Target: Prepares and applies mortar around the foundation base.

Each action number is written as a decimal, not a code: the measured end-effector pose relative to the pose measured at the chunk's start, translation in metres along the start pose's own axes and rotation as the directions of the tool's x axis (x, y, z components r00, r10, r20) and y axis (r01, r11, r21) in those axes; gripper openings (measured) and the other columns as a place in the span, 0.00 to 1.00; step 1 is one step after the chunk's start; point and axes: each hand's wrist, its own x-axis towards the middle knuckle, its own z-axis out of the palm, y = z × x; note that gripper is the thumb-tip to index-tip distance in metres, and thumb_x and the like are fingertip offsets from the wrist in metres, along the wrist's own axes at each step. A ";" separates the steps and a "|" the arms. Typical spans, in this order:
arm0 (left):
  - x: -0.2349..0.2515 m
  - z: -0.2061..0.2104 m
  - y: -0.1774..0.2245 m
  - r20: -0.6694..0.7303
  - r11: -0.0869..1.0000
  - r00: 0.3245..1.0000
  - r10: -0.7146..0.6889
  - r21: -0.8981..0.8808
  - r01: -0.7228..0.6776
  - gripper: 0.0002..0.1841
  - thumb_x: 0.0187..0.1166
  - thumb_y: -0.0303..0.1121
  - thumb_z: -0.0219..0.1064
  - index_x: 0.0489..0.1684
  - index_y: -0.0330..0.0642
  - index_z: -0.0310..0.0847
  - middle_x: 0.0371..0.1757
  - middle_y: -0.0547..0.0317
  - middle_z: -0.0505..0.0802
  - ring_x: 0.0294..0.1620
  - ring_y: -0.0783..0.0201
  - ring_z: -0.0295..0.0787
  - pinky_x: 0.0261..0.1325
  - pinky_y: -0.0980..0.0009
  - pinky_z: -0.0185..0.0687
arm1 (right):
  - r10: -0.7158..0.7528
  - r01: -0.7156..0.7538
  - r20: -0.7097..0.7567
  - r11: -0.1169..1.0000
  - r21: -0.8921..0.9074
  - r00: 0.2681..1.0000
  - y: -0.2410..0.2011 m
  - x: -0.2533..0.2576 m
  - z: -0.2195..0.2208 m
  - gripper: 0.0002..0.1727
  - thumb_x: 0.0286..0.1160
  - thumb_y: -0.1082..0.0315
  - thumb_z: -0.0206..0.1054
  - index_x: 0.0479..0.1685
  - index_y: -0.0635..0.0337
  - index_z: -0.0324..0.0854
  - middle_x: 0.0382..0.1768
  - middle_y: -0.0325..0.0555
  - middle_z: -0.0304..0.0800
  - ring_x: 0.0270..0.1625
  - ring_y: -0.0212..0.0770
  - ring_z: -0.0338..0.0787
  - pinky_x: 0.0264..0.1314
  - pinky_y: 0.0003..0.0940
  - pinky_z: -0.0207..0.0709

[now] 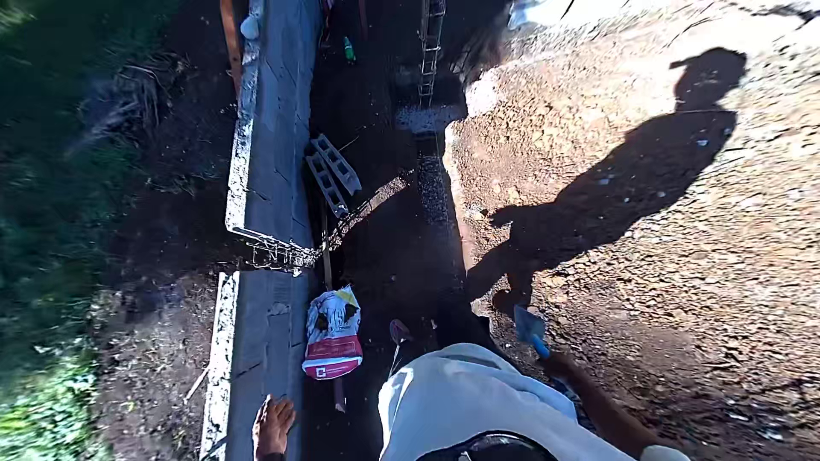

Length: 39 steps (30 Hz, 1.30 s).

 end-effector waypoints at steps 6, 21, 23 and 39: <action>0.061 0.106 0.111 0.159 0.995 0.986 0.052 0.081 -0.066 0.30 0.91 0.52 0.55 0.85 0.44 0.64 0.67 0.37 0.86 0.56 0.46 0.89 0.55 0.48 0.86 | 0.011 -0.012 0.029 1.000 0.005 1.000 -0.049 -0.023 0.029 0.27 0.77 0.53 0.73 0.57 0.73 0.86 0.58 0.70 0.89 0.64 0.65 0.88 0.69 0.64 0.77; -0.036 0.419 0.316 0.598 0.396 0.752 -0.277 0.784 -0.478 0.22 0.95 0.41 0.51 0.79 0.39 0.74 0.76 0.40 0.83 0.77 0.46 0.78 0.82 0.47 0.69 | 0.059 -0.110 0.145 0.919 0.378 0.988 -0.318 0.054 -0.117 0.23 0.82 0.55 0.68 0.60 0.67 0.82 0.41 0.57 0.89 0.36 0.49 0.88 0.44 0.51 0.84; 0.028 0.438 0.304 0.746 0.389 0.650 -0.140 0.646 -0.657 0.27 0.91 0.50 0.54 0.74 0.35 0.78 0.67 0.35 0.89 0.68 0.43 0.87 0.71 0.44 0.82 | 0.047 -0.101 0.154 0.926 0.363 0.987 -0.348 0.063 -0.151 0.24 0.83 0.54 0.68 0.62 0.68 0.81 0.43 0.58 0.89 0.38 0.49 0.89 0.46 0.52 0.84; 0.096 0.644 0.521 0.707 0.458 0.664 -0.241 0.687 -0.565 0.19 0.83 0.46 0.65 0.56 0.40 0.85 0.40 0.49 0.91 0.37 0.57 0.87 0.43 0.54 0.85 | -0.083 0.062 0.036 0.916 0.396 0.996 -0.617 0.151 -0.333 0.28 0.83 0.51 0.65 0.70 0.65 0.74 0.47 0.62 0.88 0.40 0.56 0.91 0.46 0.58 0.86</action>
